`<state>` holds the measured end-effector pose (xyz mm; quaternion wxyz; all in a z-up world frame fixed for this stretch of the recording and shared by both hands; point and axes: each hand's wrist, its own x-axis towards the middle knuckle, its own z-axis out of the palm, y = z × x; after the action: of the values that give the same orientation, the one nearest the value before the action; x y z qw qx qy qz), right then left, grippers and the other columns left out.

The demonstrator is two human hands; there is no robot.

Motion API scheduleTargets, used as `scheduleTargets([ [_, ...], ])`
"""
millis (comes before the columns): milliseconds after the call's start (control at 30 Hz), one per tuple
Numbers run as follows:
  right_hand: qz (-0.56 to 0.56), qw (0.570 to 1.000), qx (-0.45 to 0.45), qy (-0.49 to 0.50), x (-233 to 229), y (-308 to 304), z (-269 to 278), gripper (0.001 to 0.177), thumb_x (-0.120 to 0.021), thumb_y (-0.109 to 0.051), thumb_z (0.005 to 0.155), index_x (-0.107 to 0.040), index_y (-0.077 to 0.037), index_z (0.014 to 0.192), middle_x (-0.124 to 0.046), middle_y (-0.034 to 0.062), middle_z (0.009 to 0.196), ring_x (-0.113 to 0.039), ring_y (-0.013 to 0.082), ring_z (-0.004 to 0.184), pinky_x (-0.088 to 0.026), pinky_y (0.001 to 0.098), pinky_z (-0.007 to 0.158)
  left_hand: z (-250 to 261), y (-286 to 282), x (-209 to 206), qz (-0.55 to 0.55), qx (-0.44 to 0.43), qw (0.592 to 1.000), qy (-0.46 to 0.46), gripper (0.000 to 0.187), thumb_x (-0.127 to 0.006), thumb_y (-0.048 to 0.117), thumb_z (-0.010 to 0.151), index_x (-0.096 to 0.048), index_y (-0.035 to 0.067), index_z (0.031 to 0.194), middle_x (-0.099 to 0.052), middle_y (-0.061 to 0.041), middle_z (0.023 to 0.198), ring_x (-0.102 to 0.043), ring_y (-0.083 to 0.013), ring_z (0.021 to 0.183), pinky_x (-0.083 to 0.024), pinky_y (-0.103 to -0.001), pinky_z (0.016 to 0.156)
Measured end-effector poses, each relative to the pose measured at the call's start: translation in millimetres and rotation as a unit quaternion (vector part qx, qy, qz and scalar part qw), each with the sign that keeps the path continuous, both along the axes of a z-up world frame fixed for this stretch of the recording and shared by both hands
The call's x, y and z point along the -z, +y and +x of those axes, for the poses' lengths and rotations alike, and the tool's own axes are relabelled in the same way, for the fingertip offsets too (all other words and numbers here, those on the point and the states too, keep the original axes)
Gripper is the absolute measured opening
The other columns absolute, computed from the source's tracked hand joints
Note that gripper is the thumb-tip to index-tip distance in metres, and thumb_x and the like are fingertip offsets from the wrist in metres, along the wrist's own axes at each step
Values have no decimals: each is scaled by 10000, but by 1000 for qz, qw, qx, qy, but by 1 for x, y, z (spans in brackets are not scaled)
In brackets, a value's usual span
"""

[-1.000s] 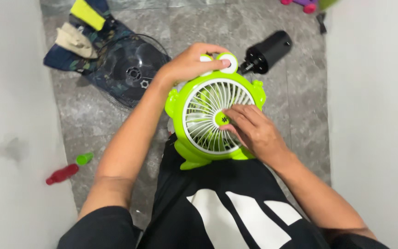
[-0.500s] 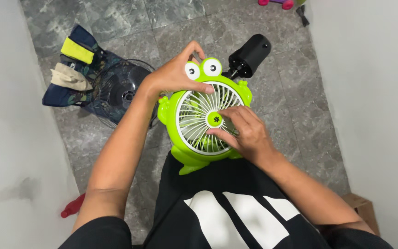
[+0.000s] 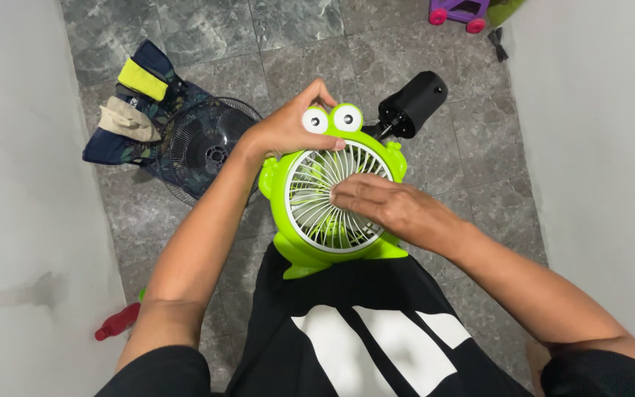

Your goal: The person disassembles a black standing fan by removing the front grille, unscrewing the central nut, and detaching the fan blades. They then pick up a small green frog-shaped fan and remove its central cap and grille.

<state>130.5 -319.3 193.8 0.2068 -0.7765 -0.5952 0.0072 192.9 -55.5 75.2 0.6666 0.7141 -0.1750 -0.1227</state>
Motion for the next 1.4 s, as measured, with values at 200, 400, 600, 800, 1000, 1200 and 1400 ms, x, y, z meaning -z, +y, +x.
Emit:
scheduleTargets([
  [200, -5, 974, 208, 92, 3, 18, -11, 477, -871, -338, 847, -674, -43, 1167, -693, 109, 1089, -670, 291, 1041, -550, 405, 925, -1, 4, -9, 16, -30, 999, 33, 608, -927, 185, 784, -480, 91, 1186, -663, -82, 1064, -683, -124, 953, -578, -268, 773],
  [400, 80, 983, 139, 94, 3, 12, -12, 386, -803, -210, 839, -688, -7, 1147, -687, 146, 1120, -664, 342, 1049, -541, 424, 911, -3, 2, -10, 1, -27, 999, 36, 615, -934, 201, 793, -473, 92, 1185, -667, -74, 1061, -676, -114, 948, -579, -265, 770],
  [600, 31, 974, 198, 106, -4, 16, -24, 329, -813, -216, 880, -687, -22, 1114, -692, 121, 1082, -682, 318, 1026, -557, 422, 898, -10, -6, -11, -8, -18, 1000, -12, 611, -949, 188, 808, -485, 85, 1193, -647, -74, 1097, -649, -113, 1009, -563, -265, 808],
  [800, 51, 973, 195, 113, -19, 10, -33, 404, -820, -226, 789, -674, 11, 1082, -689, 168, 1051, -676, 360, 965, -549, 442, 823, -15, -10, -14, -19, -16, 1000, 9, 624, -942, 202, 793, -483, 89, 1201, -663, -74, 1080, -662, -114, 994, -574, -267, 808],
  [1000, 51, 983, 144, 100, -23, 10, -41, 334, -769, -115, 801, -679, -2, 1102, -686, 193, 1048, -674, 381, 947, -550, 449, 820, -26, -14, -11, 10, -26, 998, -55, 624, -969, 198, 829, -501, 70, 1220, -670, -98, 1104, -664, -144, 1018, -567, -277, 822],
  [1200, -37, 955, 266, 129, -18, 10, -49, 379, -839, -298, 866, -679, -13, 1058, -691, 158, 999, -676, 356, 966, -545, 453, 855, -31, -14, -12, 25, -37, 999, 27, 650, -945, 243, 778, -475, 92, 1201, -687, -72, 1021, -677, -115, 928, -570, -261, 746],
  [1400, 53, 982, 147, 109, -21, 3, -47, 362, -756, -164, 867, -666, 4, 1175, -690, 159, 1152, -663, 356, 1084, -540, 447, 932, -35, -13, -17, -13, -40, 999, 12, 649, -953, 220, 785, -481, 87, 1209, -673, -80, 1062, -673, -121, 972, -579, -269, 788],
])
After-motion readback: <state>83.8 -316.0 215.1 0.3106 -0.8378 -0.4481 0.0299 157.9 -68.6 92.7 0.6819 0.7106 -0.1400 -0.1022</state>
